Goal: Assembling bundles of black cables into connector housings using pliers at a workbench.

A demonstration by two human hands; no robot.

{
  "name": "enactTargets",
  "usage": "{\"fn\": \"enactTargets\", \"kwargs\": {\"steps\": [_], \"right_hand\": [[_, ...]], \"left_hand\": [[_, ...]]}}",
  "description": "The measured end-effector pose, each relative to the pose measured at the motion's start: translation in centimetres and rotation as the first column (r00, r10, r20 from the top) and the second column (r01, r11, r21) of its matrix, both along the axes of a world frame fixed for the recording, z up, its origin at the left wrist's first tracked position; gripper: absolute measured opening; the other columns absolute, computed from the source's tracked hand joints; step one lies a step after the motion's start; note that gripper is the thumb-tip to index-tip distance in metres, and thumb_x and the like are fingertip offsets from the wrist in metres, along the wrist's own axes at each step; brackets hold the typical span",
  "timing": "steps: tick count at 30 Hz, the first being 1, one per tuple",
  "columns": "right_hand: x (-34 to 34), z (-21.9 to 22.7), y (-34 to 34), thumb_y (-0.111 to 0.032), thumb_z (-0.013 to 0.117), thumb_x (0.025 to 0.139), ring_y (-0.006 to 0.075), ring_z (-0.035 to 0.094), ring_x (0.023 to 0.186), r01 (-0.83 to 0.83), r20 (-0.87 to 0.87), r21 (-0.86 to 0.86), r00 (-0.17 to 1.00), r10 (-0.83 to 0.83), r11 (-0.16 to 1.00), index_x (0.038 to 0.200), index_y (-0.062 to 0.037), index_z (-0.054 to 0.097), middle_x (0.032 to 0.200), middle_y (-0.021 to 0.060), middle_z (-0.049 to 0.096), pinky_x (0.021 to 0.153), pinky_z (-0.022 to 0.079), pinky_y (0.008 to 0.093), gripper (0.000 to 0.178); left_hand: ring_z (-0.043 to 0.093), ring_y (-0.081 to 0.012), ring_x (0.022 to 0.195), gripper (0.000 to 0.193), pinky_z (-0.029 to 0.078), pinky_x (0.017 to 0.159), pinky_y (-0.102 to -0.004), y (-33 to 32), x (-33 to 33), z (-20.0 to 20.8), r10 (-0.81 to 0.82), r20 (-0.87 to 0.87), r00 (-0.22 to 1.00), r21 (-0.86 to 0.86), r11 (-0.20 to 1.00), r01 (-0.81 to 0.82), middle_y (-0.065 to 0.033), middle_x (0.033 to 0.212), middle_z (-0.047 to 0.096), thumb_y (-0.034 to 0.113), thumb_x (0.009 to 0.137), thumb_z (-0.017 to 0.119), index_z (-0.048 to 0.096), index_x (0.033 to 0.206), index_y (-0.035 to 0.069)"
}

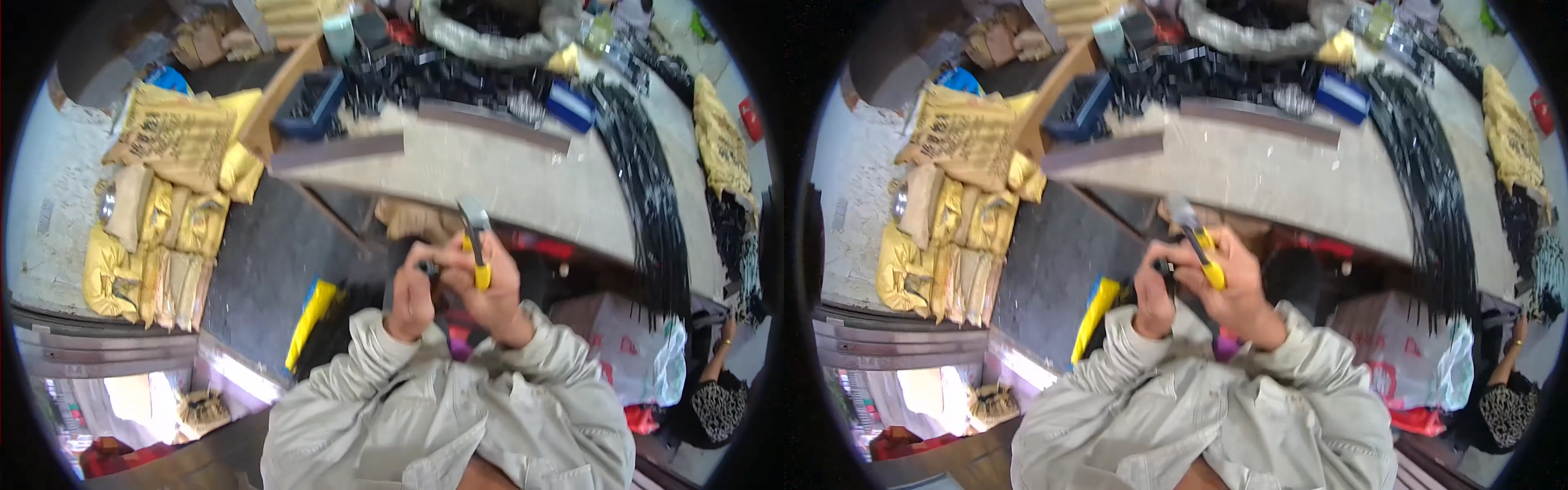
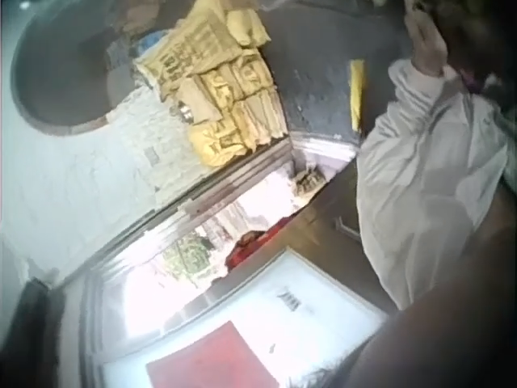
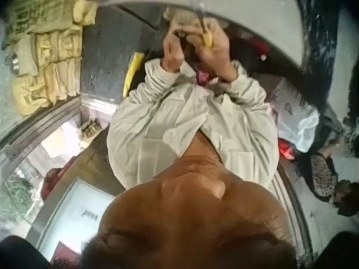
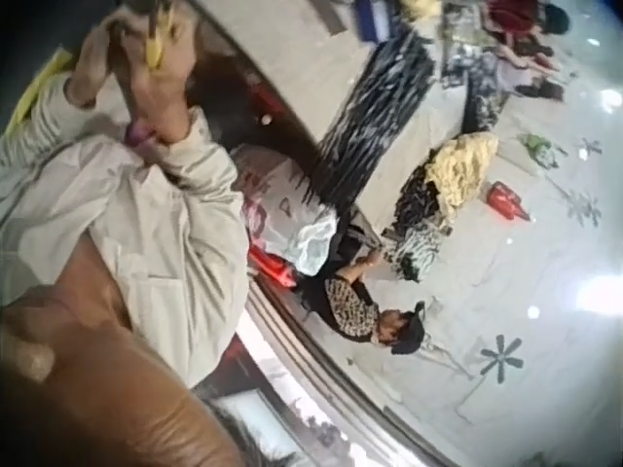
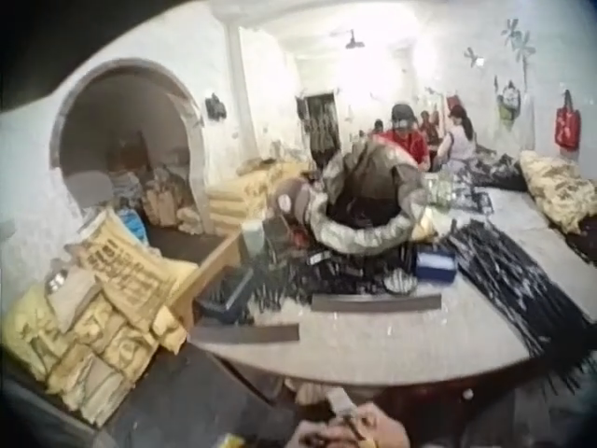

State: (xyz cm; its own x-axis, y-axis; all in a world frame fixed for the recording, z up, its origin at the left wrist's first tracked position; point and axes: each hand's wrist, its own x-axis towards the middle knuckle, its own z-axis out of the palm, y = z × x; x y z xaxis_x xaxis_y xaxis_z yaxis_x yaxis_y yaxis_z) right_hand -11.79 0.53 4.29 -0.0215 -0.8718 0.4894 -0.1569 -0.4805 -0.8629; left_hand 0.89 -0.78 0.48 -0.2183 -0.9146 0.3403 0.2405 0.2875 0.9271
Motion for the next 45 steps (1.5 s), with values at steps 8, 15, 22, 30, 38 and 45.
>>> {"fn": "enactTargets", "kwargs": {"steps": [8,15,22,30,38,45], "right_hand": [[-7.7,2.5,0.6,0.000,0.059,0.061,0.0244,0.057,0.073,-0.019,-0.863,-0.298,0.433,-0.261,0.954,0.086,-0.0008,0.060,0.092,0.0126,0.054,0.060,0.047,0.0329,0.024],[-8.1,3.2,0.7,-0.008,0.057,0.066,0.0224,0.056,0.081,-0.108,-0.960,-0.164,0.248,-0.133,0.981,0.094,-0.0034,0.061,0.101,0.0105,0.052,0.070,0.046,0.0334,0.028],[-7.5,4.9,0.5,-0.013,0.053,0.072,0.0238,0.049,0.107,-0.087,-0.953,-0.304,0.046,-0.301,0.949,0.117,-0.0033,0.053,0.116,0.0118,0.046,0.095,0.034,0.0438,0.045],[-8.0,7.2,0.8,-0.014,0.054,0.069,0.0261,0.051,0.091,-0.195,-0.961,-0.230,-0.110,-0.254,0.954,0.106,0.0010,0.054,0.105,0.0147,0.048,0.076,0.041,0.0369,0.040],[-9.2,4.4,0.3,-0.008,0.059,0.067,0.0258,0.050,0.085,-0.228,-0.958,0.103,0.240,0.158,0.968,0.094,0.0002,0.053,0.096,0.0138,0.048,0.072,0.042,0.0347,0.029],[-11.4,6.3,0.0,0.000,0.057,0.073,0.0291,0.052,0.089,-0.491,-0.310,0.653,0.520,0.796,0.576,0.101,-0.0005,0.048,0.100,0.0135,0.049,0.076,0.041,0.0351,0.030]], "left_hand": [[0.037,-0.0091,0.051,0.060,0.030,0.046,-0.0219,-1.6,1.2,0.2,-0.025,-0.051,0.998,0.067,0.997,0.028,-0.0039,0.063,0.043,0.060,0.089,0.026,0.045,0.094,0.003],[0.038,-0.0066,0.053,0.061,0.030,0.046,-0.0209,-0.7,-0.2,0.0,-0.075,0.050,0.996,0.025,0.997,0.074,-0.0021,0.065,0.045,0.058,0.089,0.028,0.047,0.095,0.000],[0.040,-0.0068,0.054,0.062,0.031,0.048,-0.0207,-0.8,-0.2,0.7,-0.131,0.072,0.989,0.055,0.990,0.127,-0.0031,0.071,0.048,0.058,0.089,0.028,0.047,0.100,0.000],[0.038,-0.0033,0.057,0.061,0.029,0.050,-0.0180,-0.4,-0.2,0.6,-0.106,0.056,0.993,0.017,0.994,0.105,-0.0029,0.085,0.056,0.053,0.091,0.030,0.048,0.109,-0.002],[0.041,-0.0041,0.063,0.064,0.032,0.054,-0.0182,-0.4,-0.1,-0.1,-0.131,0.126,0.983,0.033,0.991,0.128,-0.0031,0.084,0.052,0.056,0.090,0.028,0.050,0.111,0.000],[0.044,-0.0063,0.062,0.064,0.034,0.054,-0.0200,-0.8,0.7,0.5,-0.406,0.031,0.913,0.060,0.913,0.404,-0.0029,0.082,0.051,0.057,0.089,0.029,0.051,0.109,0.000]]}}
